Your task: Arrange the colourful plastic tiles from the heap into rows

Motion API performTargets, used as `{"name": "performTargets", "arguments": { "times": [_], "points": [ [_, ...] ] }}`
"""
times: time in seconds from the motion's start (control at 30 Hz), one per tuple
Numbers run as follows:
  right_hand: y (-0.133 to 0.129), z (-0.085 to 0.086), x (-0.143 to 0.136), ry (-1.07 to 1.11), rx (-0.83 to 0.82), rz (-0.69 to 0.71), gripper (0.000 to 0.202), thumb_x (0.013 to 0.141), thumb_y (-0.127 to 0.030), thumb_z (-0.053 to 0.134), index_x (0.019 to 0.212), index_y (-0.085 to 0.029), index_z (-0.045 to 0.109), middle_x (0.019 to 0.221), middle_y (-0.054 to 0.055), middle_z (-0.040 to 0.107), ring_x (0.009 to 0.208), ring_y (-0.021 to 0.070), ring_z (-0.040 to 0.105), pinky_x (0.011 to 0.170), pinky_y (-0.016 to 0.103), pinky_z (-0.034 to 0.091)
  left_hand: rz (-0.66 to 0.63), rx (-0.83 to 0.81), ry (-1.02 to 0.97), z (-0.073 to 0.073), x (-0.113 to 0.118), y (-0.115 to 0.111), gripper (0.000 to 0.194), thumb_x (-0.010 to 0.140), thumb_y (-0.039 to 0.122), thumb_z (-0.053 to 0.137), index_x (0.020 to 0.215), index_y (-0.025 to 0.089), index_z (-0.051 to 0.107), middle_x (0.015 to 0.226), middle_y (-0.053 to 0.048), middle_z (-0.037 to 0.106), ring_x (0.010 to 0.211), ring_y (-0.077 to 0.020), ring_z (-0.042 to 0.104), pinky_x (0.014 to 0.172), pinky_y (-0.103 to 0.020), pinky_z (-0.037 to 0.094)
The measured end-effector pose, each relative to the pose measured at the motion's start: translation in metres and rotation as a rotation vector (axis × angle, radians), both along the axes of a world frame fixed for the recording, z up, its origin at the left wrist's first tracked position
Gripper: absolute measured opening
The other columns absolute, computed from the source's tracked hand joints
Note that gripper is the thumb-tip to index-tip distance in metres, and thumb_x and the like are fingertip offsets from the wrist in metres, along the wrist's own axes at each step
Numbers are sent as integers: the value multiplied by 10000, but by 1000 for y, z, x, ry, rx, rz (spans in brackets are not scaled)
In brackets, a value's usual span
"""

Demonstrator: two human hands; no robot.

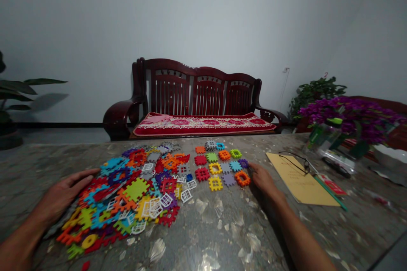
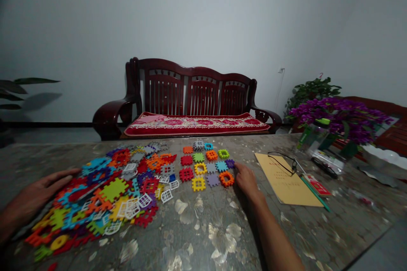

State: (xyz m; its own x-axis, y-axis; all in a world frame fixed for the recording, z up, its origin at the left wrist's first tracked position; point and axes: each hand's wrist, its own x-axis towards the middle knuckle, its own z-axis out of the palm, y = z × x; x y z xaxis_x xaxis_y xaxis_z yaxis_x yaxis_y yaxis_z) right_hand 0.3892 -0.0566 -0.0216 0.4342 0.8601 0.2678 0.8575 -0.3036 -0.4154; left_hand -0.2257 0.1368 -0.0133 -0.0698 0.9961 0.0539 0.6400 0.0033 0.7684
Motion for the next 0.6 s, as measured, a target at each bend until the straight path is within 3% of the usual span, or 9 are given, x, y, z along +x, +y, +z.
{"name": "performTargets", "arguments": {
  "times": [0.13, 0.23, 0.4, 0.6],
  "points": [
    [-23, -8, 10, -49, -97, -93, 643, 762, -42, 440, 1321, -174, 731, 1374, 89, 709, 1312, 251, 630, 1153, 362, 431, 26, 38, 54, -2, -1, 2, 562, 709, 585, 568, 1053, 222, 824, 1178, -106, 829, 1083, -366, 756, 998, -479, 552],
    [-32, -13, 9, -48, -118, -59, 558, 789, -70, 484, 1260, -170, 765, 1365, 104, 711, 1294, 279, 646, 1142, 375, 446, 33, 37, 44, -2, -1, 3, 550, 704, 574, 570, 1048, 229, 825, 1151, -89, 838, 1079, -361, 758, 987, -466, 557],
    [-32, -17, -4, -81, -99, -11, 485, 861, -108, 483, 1244, -193, 768, 1364, 110, 710, 1283, 292, 651, 1135, 424, 449, 35, 10, 30, 0, 1, 1, 555, 720, 562, 552, 1052, 205, 818, 1206, -120, 818, 1108, -373, 747, 1016, -480, 539],
    [-31, -13, -7, -114, -71, -15, 514, 832, -72, 444, 1211, -173, 776, 1317, 120, 737, 1244, 287, 672, 1099, 419, 481, 18, 44, 1, -6, -1, 3, 511, 729, 546, 575, 1043, 221, 815, 1194, -100, 824, 1113, -366, 743, 1029, -485, 534]
  ]
}}
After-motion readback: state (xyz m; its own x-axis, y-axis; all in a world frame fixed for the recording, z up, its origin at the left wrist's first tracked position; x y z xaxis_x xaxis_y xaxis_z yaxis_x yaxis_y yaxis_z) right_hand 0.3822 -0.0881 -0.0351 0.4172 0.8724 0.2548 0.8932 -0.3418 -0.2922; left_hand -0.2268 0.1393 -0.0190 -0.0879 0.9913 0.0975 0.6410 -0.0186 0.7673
